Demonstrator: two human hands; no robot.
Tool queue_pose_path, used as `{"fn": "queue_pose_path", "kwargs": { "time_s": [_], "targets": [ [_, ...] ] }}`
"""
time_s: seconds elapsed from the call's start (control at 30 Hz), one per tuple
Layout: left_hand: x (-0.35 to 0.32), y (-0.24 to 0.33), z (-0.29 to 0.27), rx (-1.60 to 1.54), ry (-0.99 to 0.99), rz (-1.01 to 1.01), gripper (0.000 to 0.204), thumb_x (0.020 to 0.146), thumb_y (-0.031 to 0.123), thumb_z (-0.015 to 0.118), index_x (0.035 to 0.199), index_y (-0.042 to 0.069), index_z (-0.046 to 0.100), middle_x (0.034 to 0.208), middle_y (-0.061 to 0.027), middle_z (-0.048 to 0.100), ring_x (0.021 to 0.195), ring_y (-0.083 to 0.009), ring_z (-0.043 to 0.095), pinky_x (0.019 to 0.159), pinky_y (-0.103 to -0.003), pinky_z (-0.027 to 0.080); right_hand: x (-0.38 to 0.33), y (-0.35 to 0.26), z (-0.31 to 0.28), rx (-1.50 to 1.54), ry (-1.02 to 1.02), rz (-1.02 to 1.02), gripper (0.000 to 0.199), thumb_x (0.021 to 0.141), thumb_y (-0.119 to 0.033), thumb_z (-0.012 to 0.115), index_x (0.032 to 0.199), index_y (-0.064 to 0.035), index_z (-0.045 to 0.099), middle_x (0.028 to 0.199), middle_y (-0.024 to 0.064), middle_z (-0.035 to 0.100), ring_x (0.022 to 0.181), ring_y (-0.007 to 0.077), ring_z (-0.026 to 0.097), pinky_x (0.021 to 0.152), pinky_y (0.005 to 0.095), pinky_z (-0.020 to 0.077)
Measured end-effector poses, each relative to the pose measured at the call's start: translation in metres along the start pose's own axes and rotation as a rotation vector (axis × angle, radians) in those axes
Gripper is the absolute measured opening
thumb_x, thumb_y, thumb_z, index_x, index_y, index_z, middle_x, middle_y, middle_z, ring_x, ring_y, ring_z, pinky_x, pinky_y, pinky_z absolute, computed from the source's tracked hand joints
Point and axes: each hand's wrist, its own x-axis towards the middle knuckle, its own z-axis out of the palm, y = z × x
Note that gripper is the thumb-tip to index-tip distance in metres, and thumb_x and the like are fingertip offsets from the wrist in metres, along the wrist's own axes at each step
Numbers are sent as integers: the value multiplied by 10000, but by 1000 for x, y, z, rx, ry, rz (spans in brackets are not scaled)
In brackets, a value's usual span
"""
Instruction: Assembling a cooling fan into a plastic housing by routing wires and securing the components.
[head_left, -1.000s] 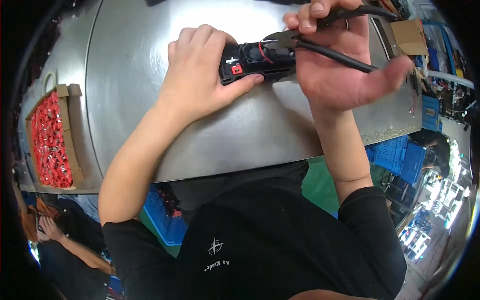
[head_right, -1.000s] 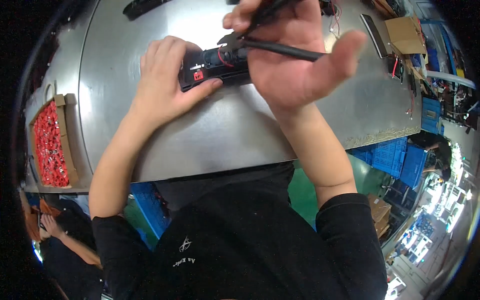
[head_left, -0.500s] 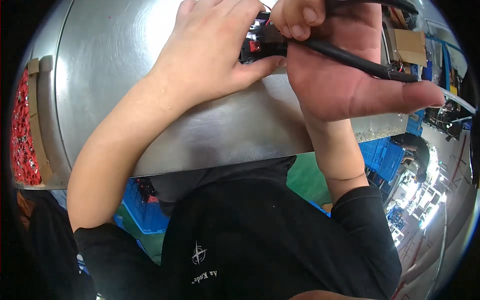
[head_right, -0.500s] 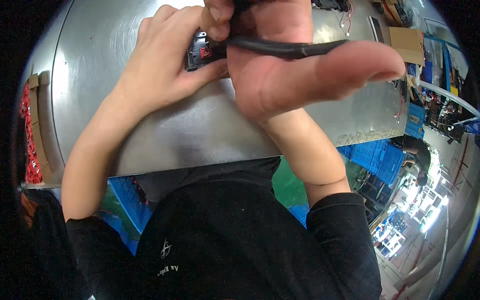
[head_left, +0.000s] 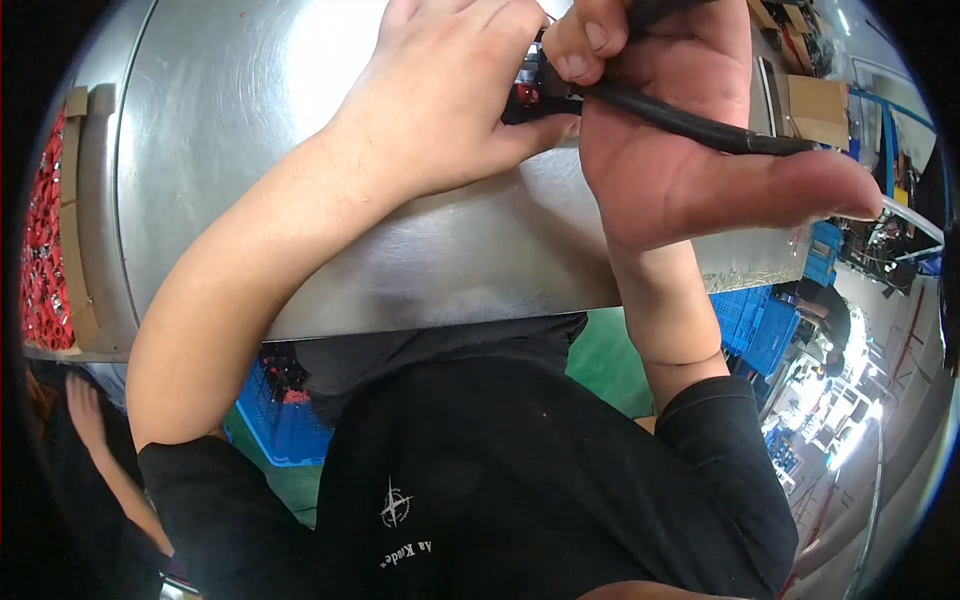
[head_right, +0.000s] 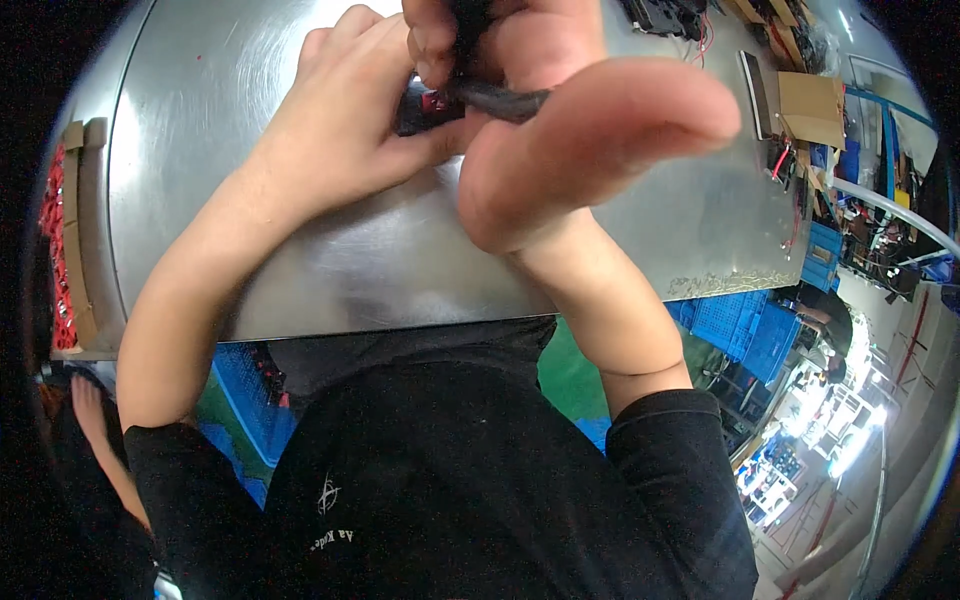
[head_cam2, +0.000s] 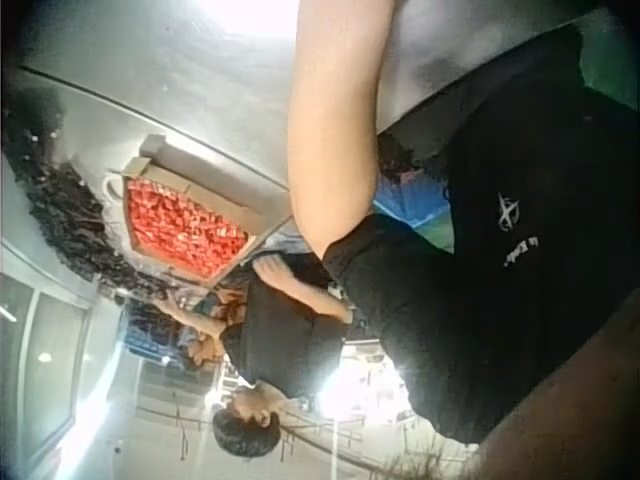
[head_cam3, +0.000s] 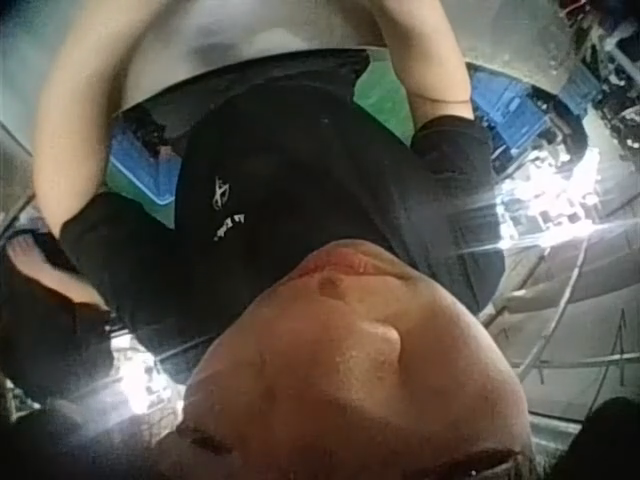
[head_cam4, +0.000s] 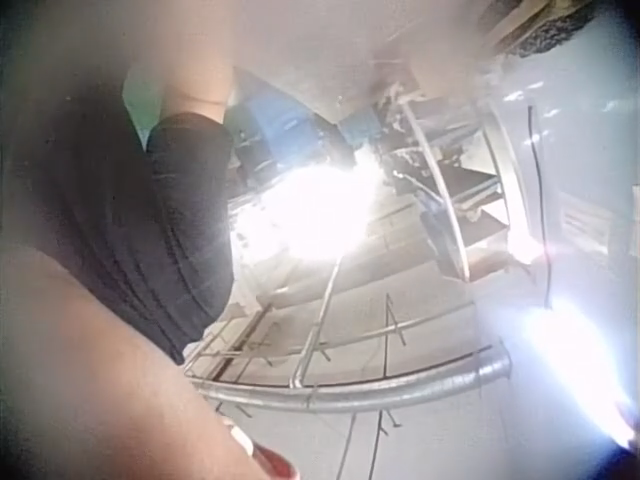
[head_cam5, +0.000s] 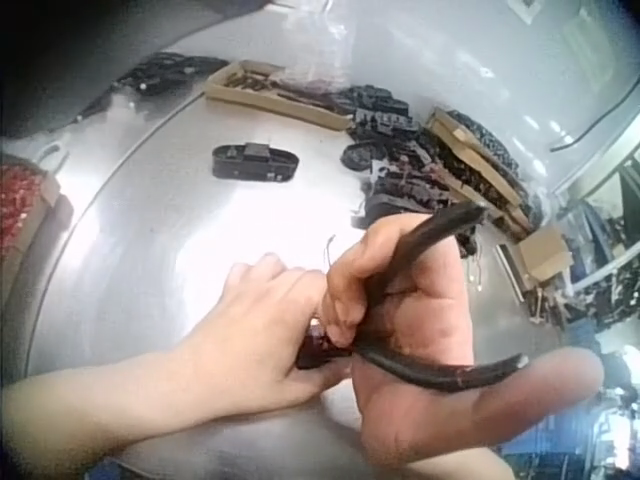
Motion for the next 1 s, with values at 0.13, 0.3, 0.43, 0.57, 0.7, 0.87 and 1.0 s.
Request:
{"fn": "queue_pose_path", "kwargs": {
  "time_s": [0.13,0.3,0.43,0.57,0.7,0.87,1.0],
  "targets": [
    [-1,-2,0,0,13,18,361,788,315,811,1026,136,606,1028,-101,647,1014,-345,552,893,-482,397,-1,5,-1,-37,-53,-7,1135,602,-1126,279,966,-80,528,771,64,500,676,173,428,661,313,347],
    [-1,-3,2,-34,36,38,331,792,306,808,1010,146,616,1018,-84,655,1014,-333,563,895,-476,398,-4,1,-8,-91,-112,-17,1125,604,-1125,281,948,-82,527,757,60,498,663,170,426,649,311,344],
    [-1,-2,-1,-48,24,33,323,791,317,804,999,149,622,997,-78,660,992,-334,571,884,-475,405,-8,9,-6,-131,-160,-21,1116,607,-1123,283,934,-84,526,745,56,497,652,167,423,638,310,342],
    [1,1,-8,37,-62,-20,340,789,322,798,1016,135,628,1007,-79,669,986,-344,575,864,-478,414,5,9,-23,-163,-211,-24,1108,609,-1122,285,919,-86,525,734,53,496,642,165,421,628,308,339],
    [1,-7,2,12,61,87,372,786,320,798,1053,118,635,1038,-93,669,996,-350,571,866,-483,416,14,7,-40,-207,-255,-31,1100,611,-1121,287,905,-88,524,723,49,495,632,163,419,618,307,336],
    [18,-16,-13,54,-192,205,459,861,439,756,1117,75,641,1062,-147,647,1025,-349,545,895,-484,407,41,-8,-58,-187,-304,248,943,730,-1059,286,746,-140,499,551,10,445,456,137,312,462,301,255],
    [25,-23,-12,28,-282,231,490,892,487,727,1114,59,643,1030,-157,627,1017,-347,535,897,-481,402,63,-9,-74,-25,-323,351,882,833,-987,268,756,-141,506,554,3,447,435,128,311,440,296,261]
  ]
}}
